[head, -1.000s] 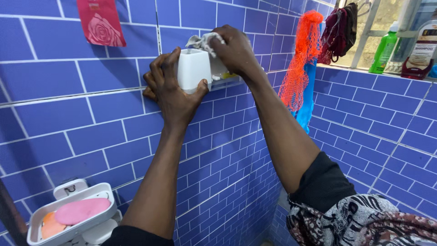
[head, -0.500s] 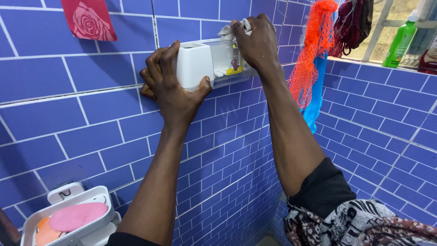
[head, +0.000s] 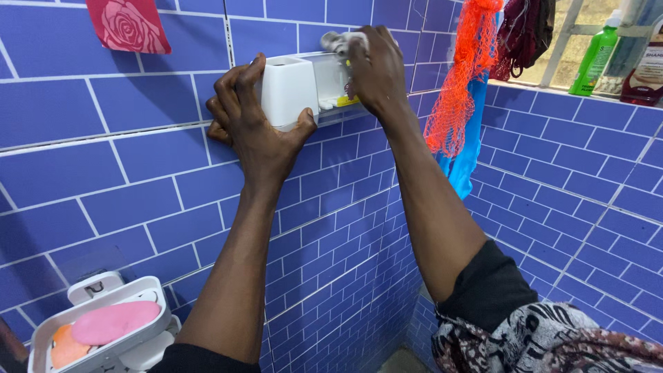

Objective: The person cleans a bathroom by repeatedly dipping a cloth into a bucket of water, wringing it out, and wiping a wall-mounted plastic holder and the surrounding blue tiles. The person also wipes the wall area around the holder and the tiles below.

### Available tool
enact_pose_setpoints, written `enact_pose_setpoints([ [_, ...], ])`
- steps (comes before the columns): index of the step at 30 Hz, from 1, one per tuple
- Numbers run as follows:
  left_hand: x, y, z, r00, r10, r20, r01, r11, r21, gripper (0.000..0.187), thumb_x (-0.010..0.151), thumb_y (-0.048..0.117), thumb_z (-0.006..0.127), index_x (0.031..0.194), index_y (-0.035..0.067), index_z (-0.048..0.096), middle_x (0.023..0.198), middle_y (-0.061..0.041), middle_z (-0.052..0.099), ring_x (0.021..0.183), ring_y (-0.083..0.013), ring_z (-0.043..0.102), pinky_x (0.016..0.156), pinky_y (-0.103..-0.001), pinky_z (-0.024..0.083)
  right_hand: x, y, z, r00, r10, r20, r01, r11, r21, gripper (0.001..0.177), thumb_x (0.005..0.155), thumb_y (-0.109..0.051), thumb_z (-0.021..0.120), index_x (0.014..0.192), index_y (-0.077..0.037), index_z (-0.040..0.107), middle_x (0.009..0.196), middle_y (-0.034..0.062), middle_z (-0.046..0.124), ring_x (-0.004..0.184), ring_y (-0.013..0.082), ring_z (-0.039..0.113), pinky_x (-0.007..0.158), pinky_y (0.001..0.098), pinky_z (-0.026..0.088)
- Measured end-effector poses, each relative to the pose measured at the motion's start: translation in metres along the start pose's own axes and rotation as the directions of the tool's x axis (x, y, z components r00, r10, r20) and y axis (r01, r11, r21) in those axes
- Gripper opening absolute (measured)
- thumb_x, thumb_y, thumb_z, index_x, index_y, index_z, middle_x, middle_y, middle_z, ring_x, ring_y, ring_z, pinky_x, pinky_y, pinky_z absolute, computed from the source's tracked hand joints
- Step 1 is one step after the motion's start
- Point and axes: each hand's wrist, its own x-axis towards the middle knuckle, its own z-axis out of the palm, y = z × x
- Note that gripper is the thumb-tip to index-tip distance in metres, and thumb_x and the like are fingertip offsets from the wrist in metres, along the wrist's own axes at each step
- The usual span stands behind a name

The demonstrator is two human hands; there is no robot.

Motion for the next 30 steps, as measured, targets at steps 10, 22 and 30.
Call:
enact_pose_setpoints([
  [10,-0.006,-0.012,0.011,0.999,0.003,-0.038,-0.003,1.000,-0.008,0.053,0.089,0.029,0.080,0.123,0.013,0.043,0.125,-0.004,0.043,0.121,-0.0210,0.039,0.103,-0.038,0.032,-0.048,-0.081,0.020,0.902,-0.431,-0.029,0.432,0.898,0.088,0.031,0.095,-0.026,0.051,0.121,-0.016,0.064,0.115,0.0045,0.064,0.116,0.0239,0.050,0.106,0.0434,0.032],
  [22,-0.002,-0.007,0.003,0.999,0.034,-0.012,-0.034,0.998,-0.056,0.074,0.067,0.033,0.081,0.126,0.011,0.041,0.125,-0.009,0.039,0.123,-0.0265,0.036,0.106,-0.048,0.027,-0.114,-0.029,0.025,0.914,-0.262,-0.309,0.273,0.962,-0.008,0.039,0.101,-0.013,0.039,0.138,-0.019,0.051,0.149,0.0057,0.043,0.141,0.0243,0.038,0.123,0.0407,0.026],
  [30,-0.004,-0.015,0.011,0.998,0.059,-0.025,-0.060,0.998,-0.031,0.078,0.067,0.033,0.081,0.128,0.013,0.036,0.126,-0.009,0.037,0.126,-0.0275,0.034,0.108,-0.050,0.025,-0.056,0.009,0.004,0.987,0.119,-0.111,-0.119,0.993,0.001,0.041,0.097,-0.012,0.037,0.136,-0.007,0.045,0.104,0.0169,0.062,0.103,0.0254,0.056,0.104,0.0422,0.035],
])
